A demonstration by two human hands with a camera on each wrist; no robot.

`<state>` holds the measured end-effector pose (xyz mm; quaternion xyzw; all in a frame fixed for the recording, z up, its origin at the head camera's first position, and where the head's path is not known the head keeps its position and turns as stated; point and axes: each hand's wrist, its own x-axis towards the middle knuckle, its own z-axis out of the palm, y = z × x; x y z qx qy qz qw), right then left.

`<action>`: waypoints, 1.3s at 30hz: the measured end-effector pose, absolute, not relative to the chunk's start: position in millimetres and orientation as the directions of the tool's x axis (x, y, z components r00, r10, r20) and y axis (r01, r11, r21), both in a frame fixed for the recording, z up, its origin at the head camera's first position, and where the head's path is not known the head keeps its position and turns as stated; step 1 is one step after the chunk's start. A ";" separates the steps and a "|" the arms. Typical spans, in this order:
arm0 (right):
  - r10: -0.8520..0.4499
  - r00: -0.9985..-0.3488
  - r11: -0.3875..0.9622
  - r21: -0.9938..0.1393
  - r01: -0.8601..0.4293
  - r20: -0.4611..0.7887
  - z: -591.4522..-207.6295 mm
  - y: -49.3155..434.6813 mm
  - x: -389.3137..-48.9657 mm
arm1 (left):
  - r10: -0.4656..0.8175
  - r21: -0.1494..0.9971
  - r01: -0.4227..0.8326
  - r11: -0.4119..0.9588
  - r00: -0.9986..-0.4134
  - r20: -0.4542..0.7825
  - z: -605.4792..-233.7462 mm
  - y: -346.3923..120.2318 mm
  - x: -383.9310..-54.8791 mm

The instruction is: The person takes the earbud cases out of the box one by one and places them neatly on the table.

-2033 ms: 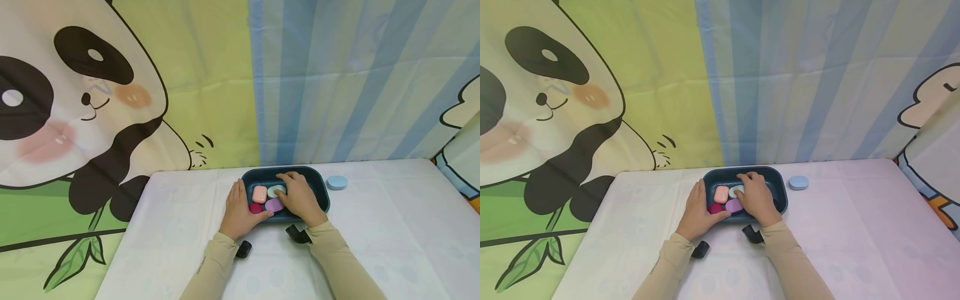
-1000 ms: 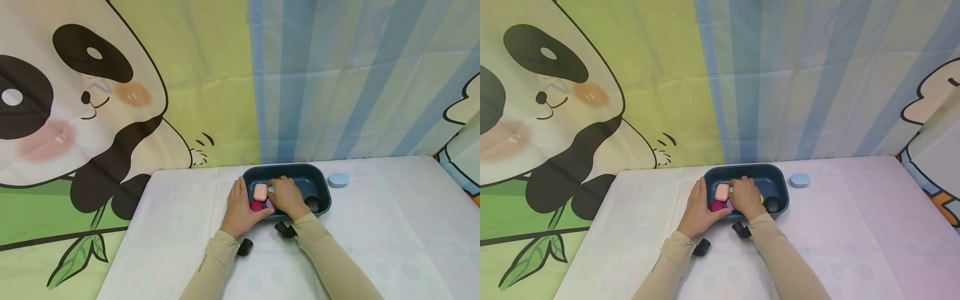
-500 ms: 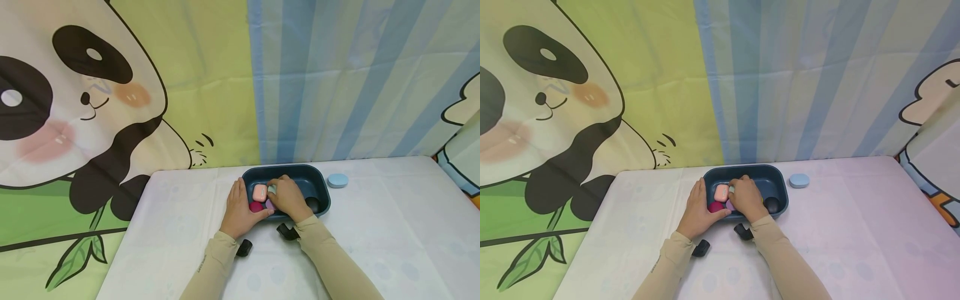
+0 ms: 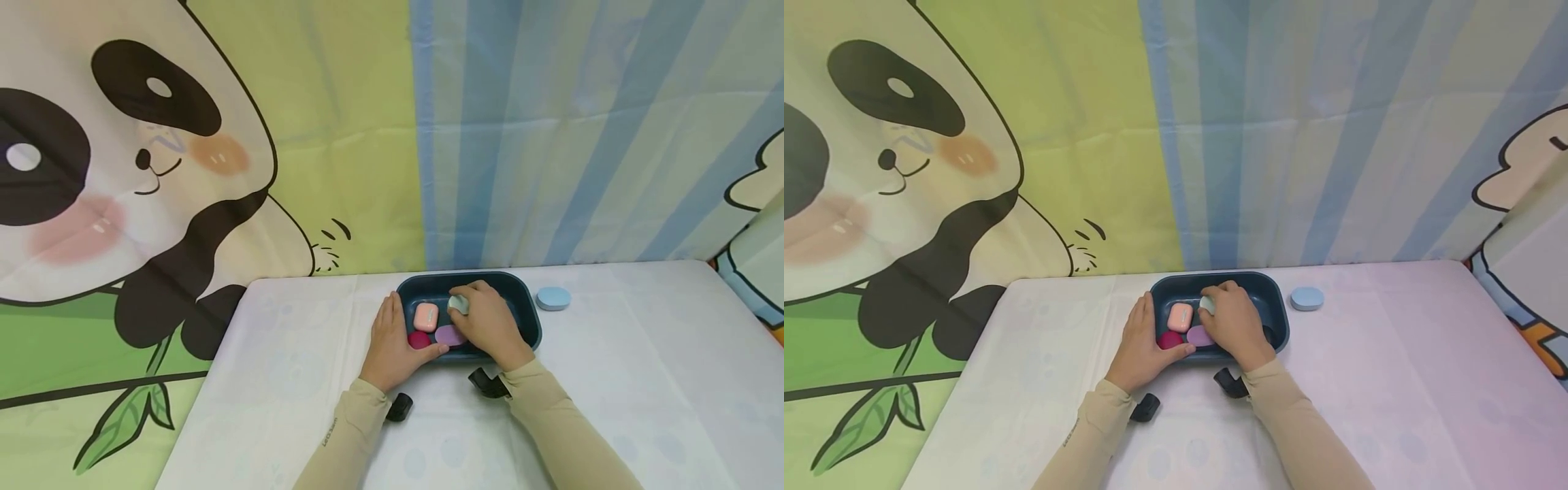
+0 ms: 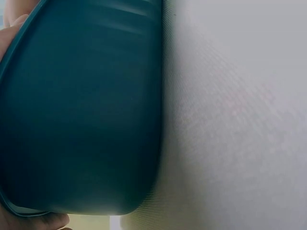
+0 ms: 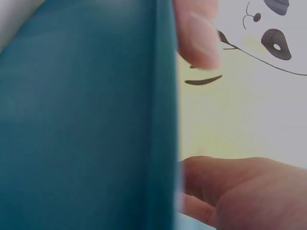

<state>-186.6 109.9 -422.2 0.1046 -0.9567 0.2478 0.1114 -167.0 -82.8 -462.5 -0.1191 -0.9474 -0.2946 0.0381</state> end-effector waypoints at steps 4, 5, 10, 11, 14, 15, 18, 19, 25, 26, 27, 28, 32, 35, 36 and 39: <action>-0.122 -0.950 0.861 -0.447 -0.245 0.286 -419.0 118.8 -181.7 | 0.206 0.550 0.251 0.796 -0.968 0.145 -464.2 -81.8 -166.9; -0.117 -0.950 0.861 -0.446 -0.242 0.289 -418.4 120.8 -180.0 | 0.206 0.548 0.249 0.798 -0.969 0.139 -464.3 -81.8 -166.4; -0.114 -0.941 0.857 -0.447 -0.255 0.318 -417.6 131.6 -172.5 | 0.207 0.562 0.242 0.791 -0.970 0.126 -464.1 -83.3 -162.6; -0.112 -0.939 0.856 -0.448 -0.257 0.324 -417.2 134.0 -171.7 | 0.206 0.561 0.240 0.793 -0.971 0.124 -464.2 -83.6 -162.0; -0.109 -0.940 0.852 -0.456 -0.256 0.324 -413.6 141.3 -169.9 | 0.202 0.554 0.235 0.799 -0.972 0.121 -465.3 -84.6 -161.6; -0.106 -0.940 0.851 -0.459 -0.254 0.323 -412.1 144.0 -169.4 | 0.201 0.554 0.235 0.799 -0.972 0.122 -465.7 -84.8 -161.6; -0.110 -0.936 0.852 -0.452 -0.262 0.335 -409.2 152.6 -168.0 | 0.202 0.553 0.236 0.799 -0.972 0.123 -466.3 -85.0 -162.0; -0.111 -0.932 0.853 -0.448 -0.267 0.344 -408.6 155.7 -167.7 | 0.203 0.556 0.236 0.797 -0.972 0.122 -466.2 -84.9 -162.2; -0.105 -0.909 0.860 -0.422 -0.286 0.403 -406.4 172.4 -165.3 | 0.202 0.561 0.240 0.793 -0.971 0.130 -465.1 -84.4 -163.0; -0.102 -0.906 0.860 -0.421 -0.288 0.411 -406.2 175.0 -165.0 | 0.202 0.560 0.240 0.793 -0.971 0.130 -464.9 -84.2 -163.3; -0.101 -0.902 0.862 -0.416 -0.290 0.420 -405.9 177.6 -164.8 | 0.202 0.560 0.242 0.792 -0.970 0.133 -464.6 -84.1 -163.6; -0.098 -0.899 0.864 -0.411 -0.290 0.428 -405.5 180.0 -164.6 | 0.203 0.561 0.244 0.791 -0.970 0.136 -464.4 -84.0 -163.8; -0.096 -0.882 0.874 -0.386 -0.297 0.460 -405.1 190.0 -164.0 | 0.204 0.565 0.245 0.788 -0.970 0.135 -463.7 -83.2 -164.3; -0.106 -0.870 0.877 -0.368 -0.310 0.481 -404.9 196.6 -163.3 | 0.202 0.565 0.240 0.789 -0.971 0.131 -463.1 -82.7 -163.8; -0.108 -0.866 0.877 -0.364 -0.315 0.488 -404.8 198.6 -163.1 | 0.199 0.564 0.238 0.791 -0.971 0.131 -462.9 -82.5 -163.6; -0.106 -0.860 0.880 -0.355 -0.315 0.499 -405.1 204.6 -163.0 | 0.193 0.566 0.230 0.792 -0.973 0.125 -462.2 -82.0 -163.3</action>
